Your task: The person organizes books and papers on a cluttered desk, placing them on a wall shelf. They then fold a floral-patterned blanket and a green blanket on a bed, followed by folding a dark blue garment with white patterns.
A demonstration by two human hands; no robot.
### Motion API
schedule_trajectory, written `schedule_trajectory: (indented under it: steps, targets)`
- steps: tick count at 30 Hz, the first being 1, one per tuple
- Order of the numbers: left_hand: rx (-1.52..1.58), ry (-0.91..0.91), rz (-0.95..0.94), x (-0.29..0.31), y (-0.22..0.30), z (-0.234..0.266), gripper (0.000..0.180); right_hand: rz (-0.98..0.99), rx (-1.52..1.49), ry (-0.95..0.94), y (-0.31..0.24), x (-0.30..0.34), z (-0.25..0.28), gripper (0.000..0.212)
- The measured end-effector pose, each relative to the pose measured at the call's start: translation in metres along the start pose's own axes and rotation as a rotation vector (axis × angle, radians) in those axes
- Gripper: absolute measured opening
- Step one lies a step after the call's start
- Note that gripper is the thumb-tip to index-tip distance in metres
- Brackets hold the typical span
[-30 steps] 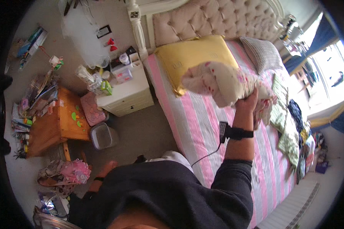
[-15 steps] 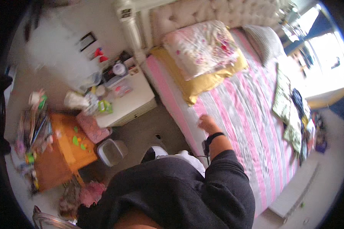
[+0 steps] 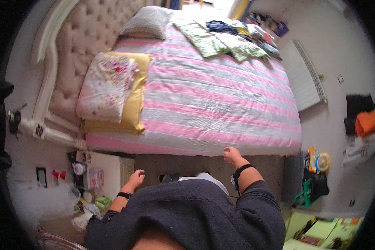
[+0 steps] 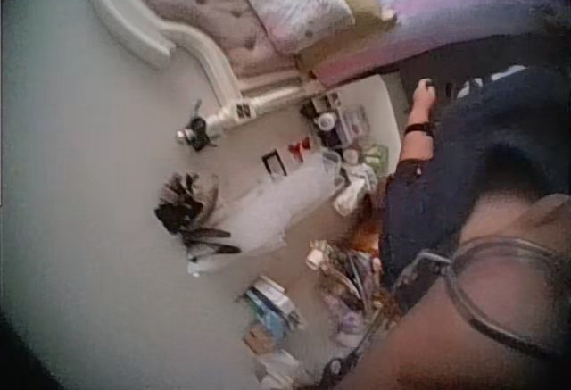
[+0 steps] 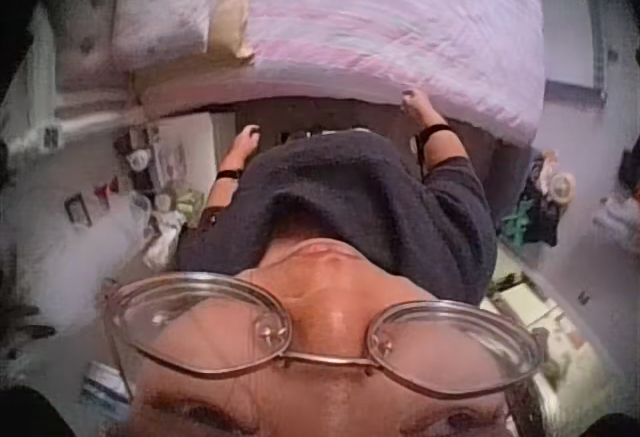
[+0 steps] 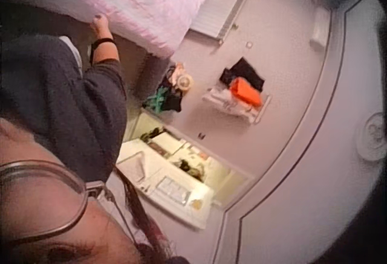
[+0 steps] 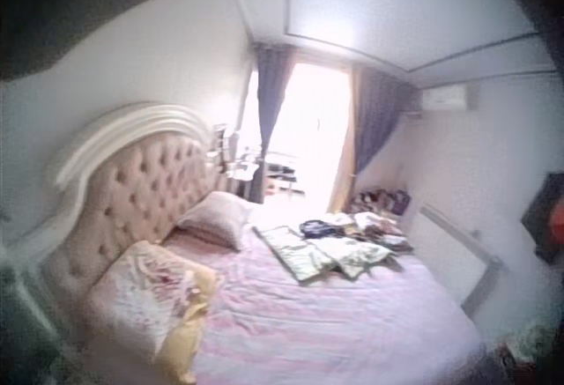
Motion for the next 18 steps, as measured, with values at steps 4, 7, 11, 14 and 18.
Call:
schedule_trajectory:
  steps: [4, 7, 11, 14, 18]
  targets:
    - [-0.235, -0.167, -0.010, -0.027, 0.062, -0.018, 0.032, -0.066, -0.325, -0.022, 0.081, 0.035, 0.026, 0.033]
    - [-0.471, -0.277, 0.020, -0.041, 0.096, -0.049, 0.032, -0.112, -0.424, -0.026, 0.151, 0.053, 0.048, 0.031]
    - [-0.584, -0.330, 0.058, -0.060, 0.145, -0.109, 0.035, -0.221, -0.474, 0.031, 0.246, 0.076, 0.098, 0.028]
    - [-0.723, -0.372, 0.015, -0.076, 0.191, -0.150, 0.033, -0.325, -0.559, 0.086, 0.299, 0.095, 0.152, 0.027]
    - [-0.740, -0.239, -0.175, -0.116, 0.251, -0.164, 0.029, -0.328, -0.642, 0.235, 0.329, 0.095, 0.235, 0.020]
Point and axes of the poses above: each hand's wrist, its own x-axis away from the middle knuckle, its own z-axis out of the back of the hand, y = z × x, the point moved 2 cm from there along -x, towards the middle knuckle, and after that the axes turned 12 degrees about -y, right-handed, at the moved point
